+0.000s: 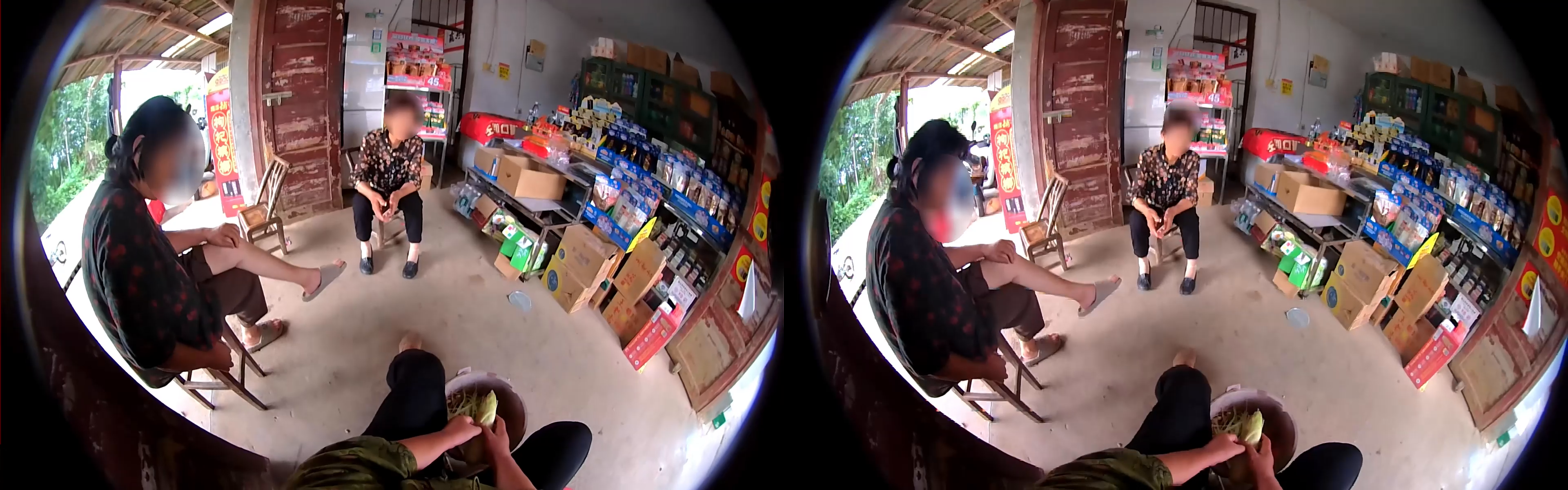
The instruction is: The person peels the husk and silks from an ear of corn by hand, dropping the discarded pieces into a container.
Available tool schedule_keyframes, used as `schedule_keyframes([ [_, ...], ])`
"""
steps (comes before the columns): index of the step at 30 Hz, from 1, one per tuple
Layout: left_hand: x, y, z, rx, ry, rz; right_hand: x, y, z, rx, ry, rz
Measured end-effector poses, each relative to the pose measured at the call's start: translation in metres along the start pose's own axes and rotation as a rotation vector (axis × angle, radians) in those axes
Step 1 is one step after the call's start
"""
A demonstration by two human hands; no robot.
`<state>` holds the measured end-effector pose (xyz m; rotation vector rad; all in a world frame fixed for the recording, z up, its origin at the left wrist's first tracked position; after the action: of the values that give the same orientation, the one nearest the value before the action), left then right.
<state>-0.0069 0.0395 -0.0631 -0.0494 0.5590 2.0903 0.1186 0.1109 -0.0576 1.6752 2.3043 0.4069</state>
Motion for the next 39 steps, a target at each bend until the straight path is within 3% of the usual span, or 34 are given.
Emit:
schedule_keyframes([
  [2, 0.007, -0.008, -0.014, -0.086, 0.083, -0.049, -0.008, 0.002, -0.012, -0.014, -0.011, 0.007],
  [4, 0.007, -0.005, -0.007, -0.040, -0.018, -0.040, -0.011, 0.001, -0.011, -0.003, -0.017, -0.010],
  [11, 0.011, -0.005, -0.005, -0.081, -0.031, -0.073, -0.008, -0.003, 0.000, -0.013, -0.055, -0.059],
  [14, 0.013, -0.005, -0.008, -0.093, -0.069, -0.044, -0.017, 0.000, -0.031, 0.000, -0.080, -0.060],
  [16, 0.001, 0.004, 0.003, -0.080, 0.083, -0.100, -0.021, 0.003, -0.033, -0.038, -0.048, -0.050],
  [20, 0.018, -0.005, -0.017, -0.081, -0.040, -0.030, -0.022, 0.002, -0.034, -0.062, 0.009, -0.041],
  [24, -0.008, 0.019, 0.022, -0.027, 0.048, -0.094, -0.012, -0.003, -0.015, -0.133, 0.093, -0.027],
  [25, 0.000, 0.015, 0.017, 0.021, -0.075, -0.029, -0.013, -0.002, -0.021, -0.091, 0.138, -0.013],
  [26, -0.010, 0.022, 0.033, -0.004, -0.018, -0.073, -0.012, -0.003, -0.021, -0.082, 0.159, -0.026],
  [29, 0.001, 0.013, 0.011, -0.129, -0.024, -0.075, -0.021, 0.006, -0.044, 0.007, 0.072, -0.016],
  [32, -0.003, 0.008, 0.005, -0.431, 0.230, -0.159, -0.020, 0.009, -0.046, 0.058, 0.007, -0.006],
  [35, -0.003, 0.014, 0.013, -0.472, 0.276, -0.163, -0.013, 0.007, -0.037, 0.114, -0.029, 0.003],
  [37, -0.009, 0.016, 0.020, -0.503, 0.377, -0.204, -0.013, 0.001, -0.023, 0.412, -0.278, -0.024],
  [39, -0.012, 0.015, 0.022, -0.492, 0.391, -0.214, -0.010, -0.003, -0.017, 0.607, -0.384, -0.025],
])
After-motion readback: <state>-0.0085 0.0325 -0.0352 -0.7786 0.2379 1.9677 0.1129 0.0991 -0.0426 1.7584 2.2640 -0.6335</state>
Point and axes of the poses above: each hand's wrist, its own x-axis towards the middle knuckle, its own y-axis out of the back of the hand, z = x × y, the point moved 8 cm from there along x, towards the middle knuckle, and after that the axes turned 12 degrees about z, right-handed, at the moved point
